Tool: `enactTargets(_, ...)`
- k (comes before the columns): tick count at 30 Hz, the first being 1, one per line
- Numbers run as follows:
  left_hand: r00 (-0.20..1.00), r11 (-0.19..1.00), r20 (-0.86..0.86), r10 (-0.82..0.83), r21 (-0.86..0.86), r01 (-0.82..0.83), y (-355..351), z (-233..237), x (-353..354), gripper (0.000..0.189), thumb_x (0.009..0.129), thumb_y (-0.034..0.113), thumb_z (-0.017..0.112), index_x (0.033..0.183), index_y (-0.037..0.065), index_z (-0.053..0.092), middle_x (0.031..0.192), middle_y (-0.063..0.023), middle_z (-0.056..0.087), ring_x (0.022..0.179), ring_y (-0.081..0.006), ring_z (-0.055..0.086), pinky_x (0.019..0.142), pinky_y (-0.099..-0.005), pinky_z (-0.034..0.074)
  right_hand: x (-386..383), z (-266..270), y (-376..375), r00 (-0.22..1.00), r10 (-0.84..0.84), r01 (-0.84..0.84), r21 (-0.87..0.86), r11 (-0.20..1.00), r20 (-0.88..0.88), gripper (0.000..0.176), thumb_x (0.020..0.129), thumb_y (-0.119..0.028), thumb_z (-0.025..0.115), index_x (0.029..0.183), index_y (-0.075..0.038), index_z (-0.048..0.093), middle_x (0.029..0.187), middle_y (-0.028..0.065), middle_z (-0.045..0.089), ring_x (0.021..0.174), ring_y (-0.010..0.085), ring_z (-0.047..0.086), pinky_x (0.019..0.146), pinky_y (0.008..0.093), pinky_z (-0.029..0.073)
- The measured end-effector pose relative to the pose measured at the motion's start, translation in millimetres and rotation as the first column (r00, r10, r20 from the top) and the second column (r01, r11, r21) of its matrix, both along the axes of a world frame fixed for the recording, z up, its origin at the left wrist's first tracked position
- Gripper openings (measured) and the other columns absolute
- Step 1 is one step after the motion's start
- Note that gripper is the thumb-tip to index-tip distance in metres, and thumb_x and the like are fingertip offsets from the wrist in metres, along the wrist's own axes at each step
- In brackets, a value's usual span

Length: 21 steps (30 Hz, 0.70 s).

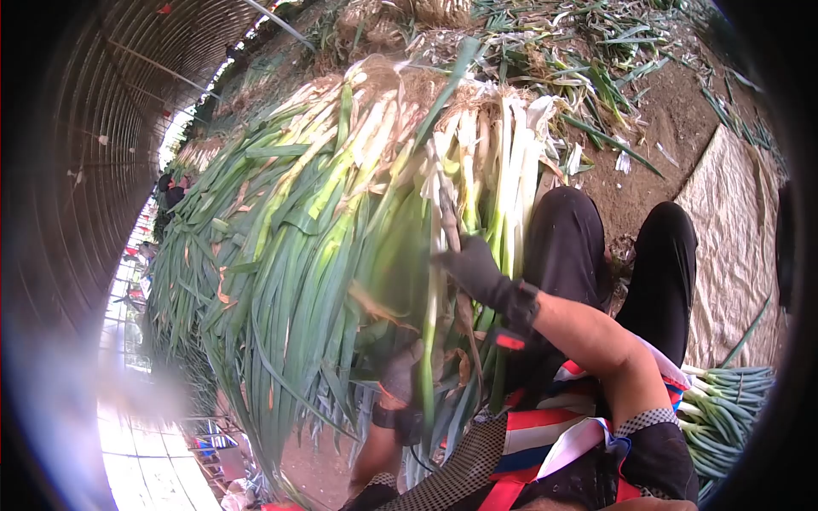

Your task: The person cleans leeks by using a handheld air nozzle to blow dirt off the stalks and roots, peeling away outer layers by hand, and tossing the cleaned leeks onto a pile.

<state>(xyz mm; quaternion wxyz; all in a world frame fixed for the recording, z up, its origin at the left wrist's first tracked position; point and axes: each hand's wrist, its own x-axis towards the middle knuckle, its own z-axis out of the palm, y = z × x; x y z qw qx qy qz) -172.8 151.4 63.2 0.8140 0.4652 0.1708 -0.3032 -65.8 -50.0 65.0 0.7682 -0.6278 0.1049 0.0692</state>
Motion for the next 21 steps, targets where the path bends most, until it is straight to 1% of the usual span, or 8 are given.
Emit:
enactTargets(3,0.995,0.99,-0.088,0.045,-0.129,-0.056,-3.9,-1.7,-0.3,0.05,0.09,0.033,0.057,0.129,0.004,0.047,0.072,0.0011,0.052,0.059,-0.0094,0.047,0.051,-0.0213,0.036,-25.5,-2.8,4.2,0.998,0.052,-0.054,-0.036,0.998,-0.033,0.021,0.075,-0.017,0.067,0.077,0.003,0.063,0.063,0.0051,0.058,0.053,0.0121,0.055,0.049,0.0275,0.043)
enactTargets(4,0.992,0.988,-0.108,0.068,-0.13,-0.082,-4.2,-3.9,-0.9,0.049,0.09,0.033,0.057,0.128,0.004,0.047,0.071,0.0015,0.051,0.058,-0.0091,0.047,0.051,-0.0212,0.035,-28.6,-4.4,7.6,0.999,-0.028,0.031,0.105,0.994,-0.032,0.027,0.072,-0.02,0.071,0.079,0.005,0.063,0.062,0.0098,0.061,0.056,0.0175,0.06,0.052,0.0316,0.046)
enactTargets(7,0.997,0.991,-0.012,-0.074,-0.114,0.072,-6.2,-6.9,0.2,0.051,0.091,0.034,0.056,0.131,0.005,0.045,0.073,0.0021,0.052,0.059,-0.0079,0.047,0.052,-0.021,0.036,-33.4,-1.2,6.2,0.994,-0.104,0.109,0.177,0.978,-0.039,0.019,0.076,-0.015,0.066,0.08,0.003,0.061,0.06,0.0053,0.057,0.052,0.0125,0.055,0.047,0.0268,0.041)
enactTargets(9,0.988,0.951,0.154,-0.019,0.307,-0.029,-15.6,-9.0,-5.3,0.041,0.087,0.032,0.063,0.115,0.002,0.059,0.082,0.0,0.061,0.066,-0.0077,0.053,0.058,-0.0217,0.043,-45.5,-1.1,3.6,0.996,0.038,-0.024,0.157,0.987,-0.082,0.018,0.077,-0.014,0.065,0.079,0.003,0.061,0.061,0.0057,0.058,0.051,0.0136,0.055,0.046,0.0272,0.041)
enactTargets(11,0.898,0.678,0.301,-0.322,0.735,-0.004,-13.5,-0.3,-7.7,0.031,0.086,0.027,0.063,0.102,0.001,0.064,0.079,-0.0043,0.062,0.065,-0.0094,0.053,0.058,-0.0255,0.044,-51.4,-3.9,1.7,0.986,0.13,-0.115,0.135,0.984,-0.107,0.019,0.077,-0.015,0.065,0.079,0.003,0.061,0.062,0.0071,0.059,0.05,0.0149,0.056,0.046,0.0287,0.043)
enactTargets(14,0.86,0.396,0.249,-0.446,0.916,-0.06,-23.3,8.4,-17.6,0.024,0.083,0.02,0.064,0.099,0.002,0.067,0.077,-0.004,0.066,0.067,-0.0121,0.057,0.062,-0.0275,0.046,-51.2,-12.8,-0.3,0.986,0.129,-0.113,0.146,0.983,-0.105,0.022,0.076,-0.018,0.066,0.079,0.004,0.063,0.065,0.0097,0.061,0.05,0.0164,0.058,0.047,0.0313,0.045)
enactTargets(20,0.985,0.502,0.126,-0.117,0.863,-0.05,-36.9,23.5,-47.2,0.027,0.083,0.021,0.064,0.102,0.002,0.066,0.075,-0.0044,0.063,0.067,-0.0109,0.056,0.061,-0.0277,0.045,-65.5,-9.3,-1.1,0.988,0.116,-0.096,0.173,0.98,-0.107,0.018,0.077,-0.015,0.064,0.07,0.001,0.06,0.059,0.0055,0.056,0.051,0.0137,0.053,0.047,0.0298,0.039)
enactTargets(21,0.967,0.458,0.154,-0.202,0.888,-0.046,-38.0,29.3,-49.9,0.026,0.084,0.02,0.063,0.102,0.002,0.066,0.075,-0.0032,0.063,0.066,-0.0102,0.055,0.06,-0.027,0.045,-70.1,-7.9,-2.1,0.987,0.118,-0.1,0.148,0.984,-0.113,0.018,0.076,-0.016,0.064,0.07,0.001,0.061,0.059,0.005,0.056,0.052,0.0132,0.052,0.048,0.0298,0.039)
